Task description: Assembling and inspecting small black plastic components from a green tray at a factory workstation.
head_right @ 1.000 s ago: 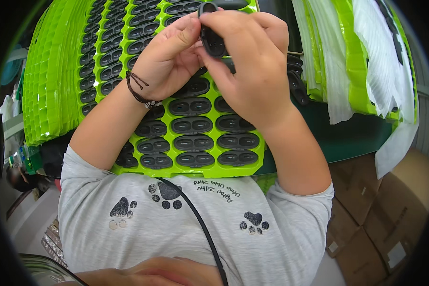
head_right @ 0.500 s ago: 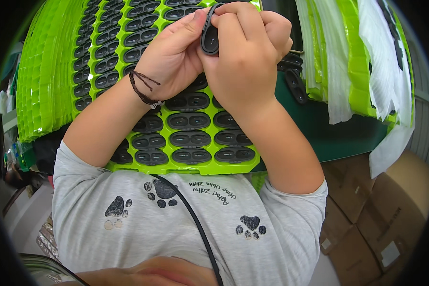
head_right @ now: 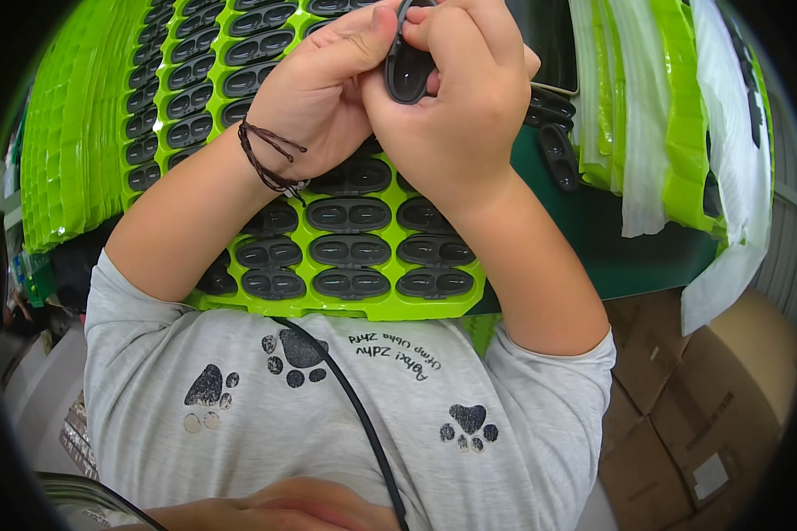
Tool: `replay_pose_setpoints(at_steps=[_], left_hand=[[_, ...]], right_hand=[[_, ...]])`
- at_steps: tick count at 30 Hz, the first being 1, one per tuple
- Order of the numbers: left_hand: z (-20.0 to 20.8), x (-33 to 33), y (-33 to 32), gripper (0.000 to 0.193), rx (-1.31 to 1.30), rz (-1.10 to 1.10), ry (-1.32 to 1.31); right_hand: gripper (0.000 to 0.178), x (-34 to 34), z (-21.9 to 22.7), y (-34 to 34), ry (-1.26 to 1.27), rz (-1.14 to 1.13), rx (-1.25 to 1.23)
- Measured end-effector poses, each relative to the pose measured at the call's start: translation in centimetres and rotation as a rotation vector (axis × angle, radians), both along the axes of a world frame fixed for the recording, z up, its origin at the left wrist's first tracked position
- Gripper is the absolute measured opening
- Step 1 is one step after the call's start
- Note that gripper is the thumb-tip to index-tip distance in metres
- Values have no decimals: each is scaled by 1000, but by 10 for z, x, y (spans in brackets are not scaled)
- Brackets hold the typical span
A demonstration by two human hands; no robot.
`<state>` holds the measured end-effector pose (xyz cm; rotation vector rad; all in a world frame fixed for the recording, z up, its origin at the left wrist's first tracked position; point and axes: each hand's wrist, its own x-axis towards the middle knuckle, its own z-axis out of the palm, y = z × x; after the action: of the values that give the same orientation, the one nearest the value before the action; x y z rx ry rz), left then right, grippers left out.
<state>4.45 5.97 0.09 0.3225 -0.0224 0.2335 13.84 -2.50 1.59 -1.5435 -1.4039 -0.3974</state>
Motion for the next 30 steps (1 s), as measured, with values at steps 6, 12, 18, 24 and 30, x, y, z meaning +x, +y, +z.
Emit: replay_pose_setpoints(at_steps=[6, 12, 18, 24, 30], left_hand=[[10, -1, 0, 37, 25, 13, 2], [22, -3, 10, 38, 77, 21, 140], [16, -5, 14, 39, 85, -72, -33], [21, -8, 6, 33, 382, 20, 73], [33, -10, -1, 35, 933, 87, 153]], right_hand=[[28, 5, -4, 2, 10, 24, 67], [32, 4, 18, -8, -179, -72, -32], [39, 15, 32, -21, -244, 50, -134], [34, 26, 51, -55, -114, 226, -210], [23, 17, 41, -119, 119, 29, -178]])
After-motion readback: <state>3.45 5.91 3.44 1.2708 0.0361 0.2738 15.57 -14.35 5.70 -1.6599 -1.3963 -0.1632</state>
